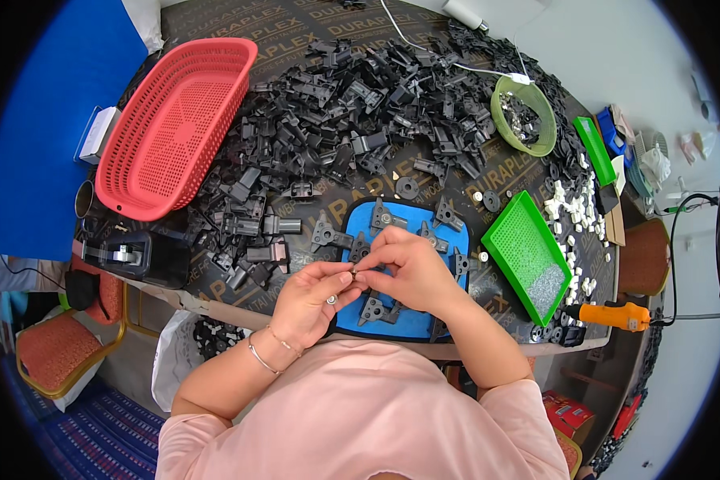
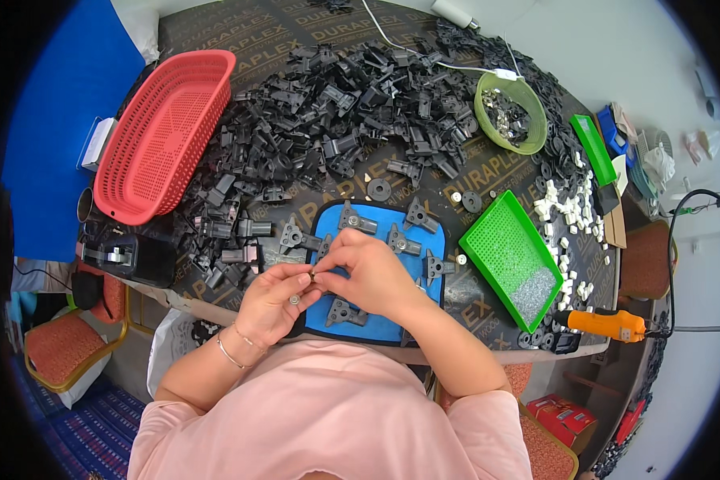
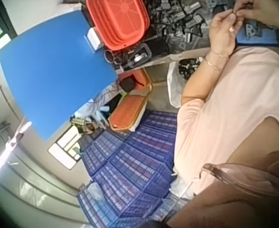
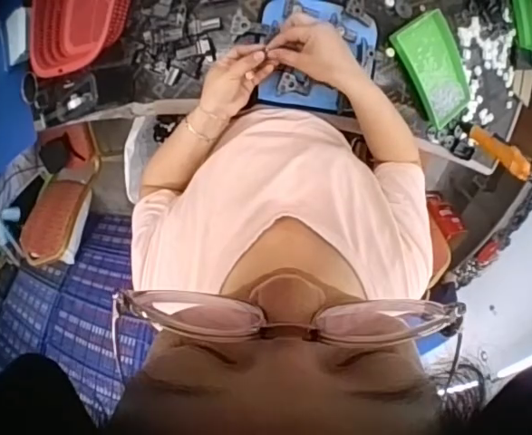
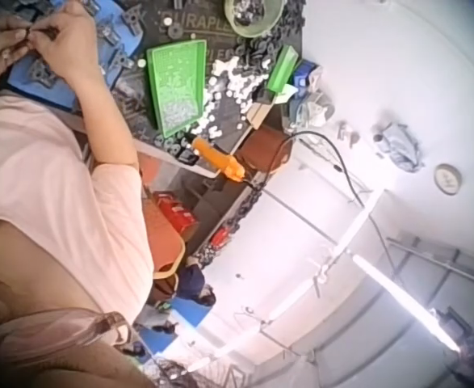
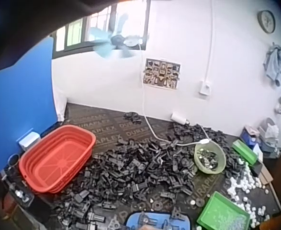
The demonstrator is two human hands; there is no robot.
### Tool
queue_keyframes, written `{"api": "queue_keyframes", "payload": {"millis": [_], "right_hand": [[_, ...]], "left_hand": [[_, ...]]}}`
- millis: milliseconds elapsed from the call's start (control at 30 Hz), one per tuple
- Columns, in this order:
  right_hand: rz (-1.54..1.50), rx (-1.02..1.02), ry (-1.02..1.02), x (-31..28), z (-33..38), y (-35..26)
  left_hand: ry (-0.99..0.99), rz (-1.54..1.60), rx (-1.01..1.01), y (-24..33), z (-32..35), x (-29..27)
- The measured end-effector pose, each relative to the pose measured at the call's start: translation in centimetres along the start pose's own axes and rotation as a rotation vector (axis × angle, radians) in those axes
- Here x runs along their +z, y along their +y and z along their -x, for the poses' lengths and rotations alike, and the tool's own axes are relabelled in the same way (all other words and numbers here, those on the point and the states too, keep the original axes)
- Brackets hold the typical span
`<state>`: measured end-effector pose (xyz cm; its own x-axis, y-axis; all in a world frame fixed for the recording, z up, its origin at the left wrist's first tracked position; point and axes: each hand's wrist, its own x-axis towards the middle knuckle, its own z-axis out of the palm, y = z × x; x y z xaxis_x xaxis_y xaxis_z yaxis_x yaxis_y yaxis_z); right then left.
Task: Assembling small mechanical components using an electric screwdriver on a factory workbench.
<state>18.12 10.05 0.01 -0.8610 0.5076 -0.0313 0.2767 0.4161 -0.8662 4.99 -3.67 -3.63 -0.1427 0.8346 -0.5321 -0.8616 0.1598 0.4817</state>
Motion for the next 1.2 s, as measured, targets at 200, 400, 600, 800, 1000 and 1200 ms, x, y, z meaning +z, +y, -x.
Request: {"api": "queue_keyframes", "payload": {"millis": [200,400,600,800,1000,1200], "right_hand": [[0.208,0.088,0.072,-0.4,-0.9,2.0],[0.343,0.115,0.104,0.4,-1.8,2.0],[0.374,0.144,0.12,0.5,-1.8,2.0],[0.363,0.142,0.136,0.6,-1.8,1.6],[0.344,0.087,0.199,0.6,-1.4,1.6],[0.292,0.051,0.211,0.5,-1.1,1.2]], "left_hand": [[0.009,0.003,0.02,0.2,0.0,0.0],[0.04,0.004,0.044,0.5,0.0,-1.0],[0.108,-0.542,0.206,5.1,-1.2,-0.6],[0.014,-1.48,0.386,8.1,-4.8,0.5],[0.049,-1.568,0.353,7.6,-6.2,0.5],[0.1,-1.466,0.499,7.7,-5.8,0.3]]}}
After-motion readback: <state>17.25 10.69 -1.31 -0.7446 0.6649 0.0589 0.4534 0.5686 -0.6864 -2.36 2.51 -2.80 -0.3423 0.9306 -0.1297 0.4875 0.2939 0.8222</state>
